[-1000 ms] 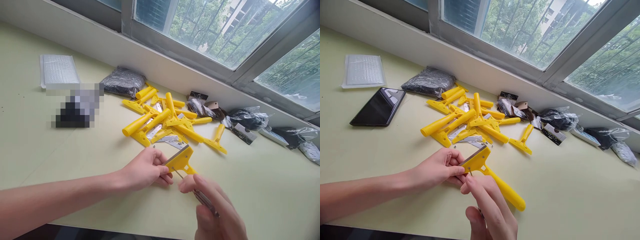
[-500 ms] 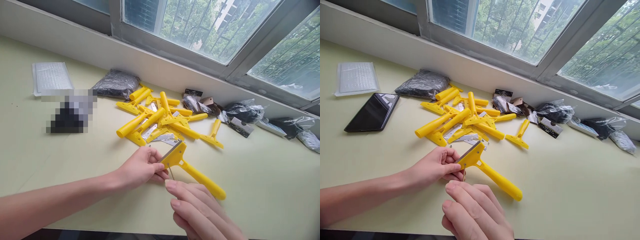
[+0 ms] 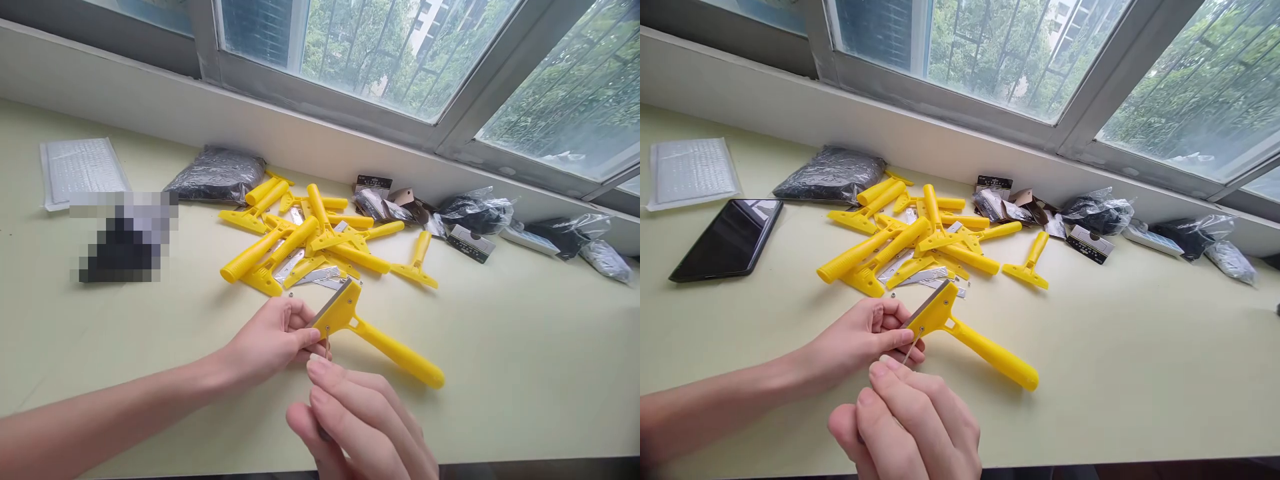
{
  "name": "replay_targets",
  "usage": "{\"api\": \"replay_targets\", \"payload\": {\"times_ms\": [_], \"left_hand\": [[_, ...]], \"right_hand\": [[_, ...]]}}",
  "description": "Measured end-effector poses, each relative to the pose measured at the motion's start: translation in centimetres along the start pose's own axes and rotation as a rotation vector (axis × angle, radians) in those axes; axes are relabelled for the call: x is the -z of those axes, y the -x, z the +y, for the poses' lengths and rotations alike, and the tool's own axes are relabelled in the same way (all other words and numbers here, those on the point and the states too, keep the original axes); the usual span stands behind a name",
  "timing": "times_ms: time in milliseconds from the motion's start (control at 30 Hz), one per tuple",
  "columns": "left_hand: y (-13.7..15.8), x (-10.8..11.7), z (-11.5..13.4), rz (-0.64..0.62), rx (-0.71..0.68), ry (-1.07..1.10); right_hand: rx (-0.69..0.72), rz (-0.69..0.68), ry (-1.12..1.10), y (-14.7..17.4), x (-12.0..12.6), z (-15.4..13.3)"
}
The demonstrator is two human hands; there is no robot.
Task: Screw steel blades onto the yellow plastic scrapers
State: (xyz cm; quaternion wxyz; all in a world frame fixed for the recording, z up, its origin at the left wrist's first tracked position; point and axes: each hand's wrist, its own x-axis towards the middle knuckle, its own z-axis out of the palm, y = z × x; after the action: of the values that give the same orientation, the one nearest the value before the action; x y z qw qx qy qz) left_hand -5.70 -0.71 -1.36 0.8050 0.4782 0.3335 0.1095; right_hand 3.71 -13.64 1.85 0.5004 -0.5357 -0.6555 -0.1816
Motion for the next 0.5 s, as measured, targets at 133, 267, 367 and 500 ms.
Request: {"api": "replay_targets", "payload": {"times_ms": [133,267,367,500], "left_hand": [[0.14,-0.11,0.16,0.006,0.003,0.008],[0.31,-0.25,0.33,0.019,0.044,0.02],[0.33,-0.31,0.48,0.023,0.042,0.016],[0.29,-0.3,0.52,0.021,0.002,-0.005]], "right_hand": [[-0.051,0.055,-0.005,0.26,0.13,-0.08],[-0.116,0.111,0.023,0.74,0.75,0.36],[-0.14,0.181,0.06,0.97,0.94,0.69],[-0.096,0.156,0.125,0.74,0.76,0.86]]}}
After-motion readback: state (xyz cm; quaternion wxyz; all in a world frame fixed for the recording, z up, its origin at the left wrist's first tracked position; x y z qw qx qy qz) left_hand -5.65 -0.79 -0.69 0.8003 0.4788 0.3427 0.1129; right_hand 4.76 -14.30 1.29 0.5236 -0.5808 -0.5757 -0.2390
